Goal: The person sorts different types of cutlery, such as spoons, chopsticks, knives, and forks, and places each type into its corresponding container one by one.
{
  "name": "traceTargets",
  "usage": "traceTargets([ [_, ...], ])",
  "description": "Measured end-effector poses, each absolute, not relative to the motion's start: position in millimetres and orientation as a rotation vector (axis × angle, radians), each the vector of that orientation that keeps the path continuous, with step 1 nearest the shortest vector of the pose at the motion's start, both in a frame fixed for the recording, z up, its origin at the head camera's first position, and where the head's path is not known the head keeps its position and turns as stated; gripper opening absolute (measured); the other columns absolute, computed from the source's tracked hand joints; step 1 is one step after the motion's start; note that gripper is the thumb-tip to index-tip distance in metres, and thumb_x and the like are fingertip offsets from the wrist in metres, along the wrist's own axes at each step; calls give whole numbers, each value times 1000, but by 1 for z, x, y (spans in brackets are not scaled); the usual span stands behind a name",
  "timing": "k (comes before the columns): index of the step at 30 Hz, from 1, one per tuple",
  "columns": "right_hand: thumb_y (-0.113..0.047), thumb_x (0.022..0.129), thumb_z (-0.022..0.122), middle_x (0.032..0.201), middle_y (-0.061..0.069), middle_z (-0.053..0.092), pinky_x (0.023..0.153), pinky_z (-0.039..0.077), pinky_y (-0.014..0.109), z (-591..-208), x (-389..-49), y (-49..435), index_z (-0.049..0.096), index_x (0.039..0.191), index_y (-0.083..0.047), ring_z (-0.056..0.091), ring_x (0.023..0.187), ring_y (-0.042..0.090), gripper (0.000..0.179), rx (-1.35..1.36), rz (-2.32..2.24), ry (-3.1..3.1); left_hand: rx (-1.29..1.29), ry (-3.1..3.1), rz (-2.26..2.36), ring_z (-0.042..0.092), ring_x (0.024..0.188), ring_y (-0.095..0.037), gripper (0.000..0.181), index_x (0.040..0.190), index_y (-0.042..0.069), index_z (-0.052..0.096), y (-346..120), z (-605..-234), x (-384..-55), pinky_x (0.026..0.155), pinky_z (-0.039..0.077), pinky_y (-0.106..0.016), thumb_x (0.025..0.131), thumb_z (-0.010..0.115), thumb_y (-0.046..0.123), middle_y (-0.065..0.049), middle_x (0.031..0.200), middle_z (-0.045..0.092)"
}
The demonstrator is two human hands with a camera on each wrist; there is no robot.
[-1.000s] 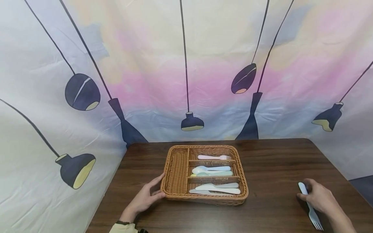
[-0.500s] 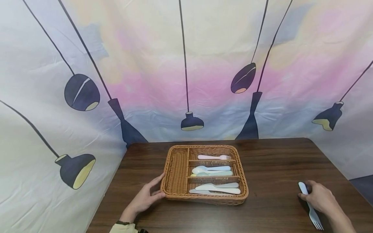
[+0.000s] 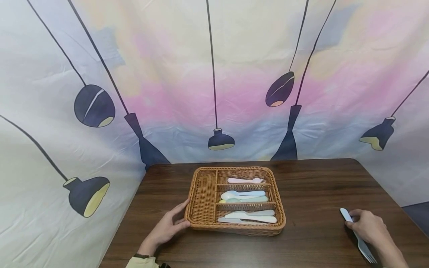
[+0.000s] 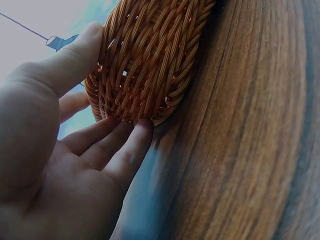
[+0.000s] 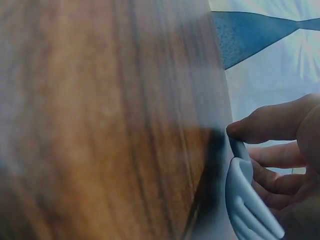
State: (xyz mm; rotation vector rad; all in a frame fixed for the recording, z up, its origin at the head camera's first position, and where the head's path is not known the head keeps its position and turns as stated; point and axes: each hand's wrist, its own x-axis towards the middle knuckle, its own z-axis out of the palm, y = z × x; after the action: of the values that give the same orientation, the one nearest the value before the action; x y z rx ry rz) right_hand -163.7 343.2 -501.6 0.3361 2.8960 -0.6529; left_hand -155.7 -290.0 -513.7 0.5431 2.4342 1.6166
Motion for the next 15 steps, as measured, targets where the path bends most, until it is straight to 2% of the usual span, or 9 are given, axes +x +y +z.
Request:
traceTargets([
  [15,-20,82,76,92,20,68,59,48,40,-485,-182,318,63,115,7,59,80,30,45,284,-712,2956,545,2428,1616,25,142,-45,79,156,15,26,-290,-514,-156,104,49,-31,90,70,19,-24,159,16],
])
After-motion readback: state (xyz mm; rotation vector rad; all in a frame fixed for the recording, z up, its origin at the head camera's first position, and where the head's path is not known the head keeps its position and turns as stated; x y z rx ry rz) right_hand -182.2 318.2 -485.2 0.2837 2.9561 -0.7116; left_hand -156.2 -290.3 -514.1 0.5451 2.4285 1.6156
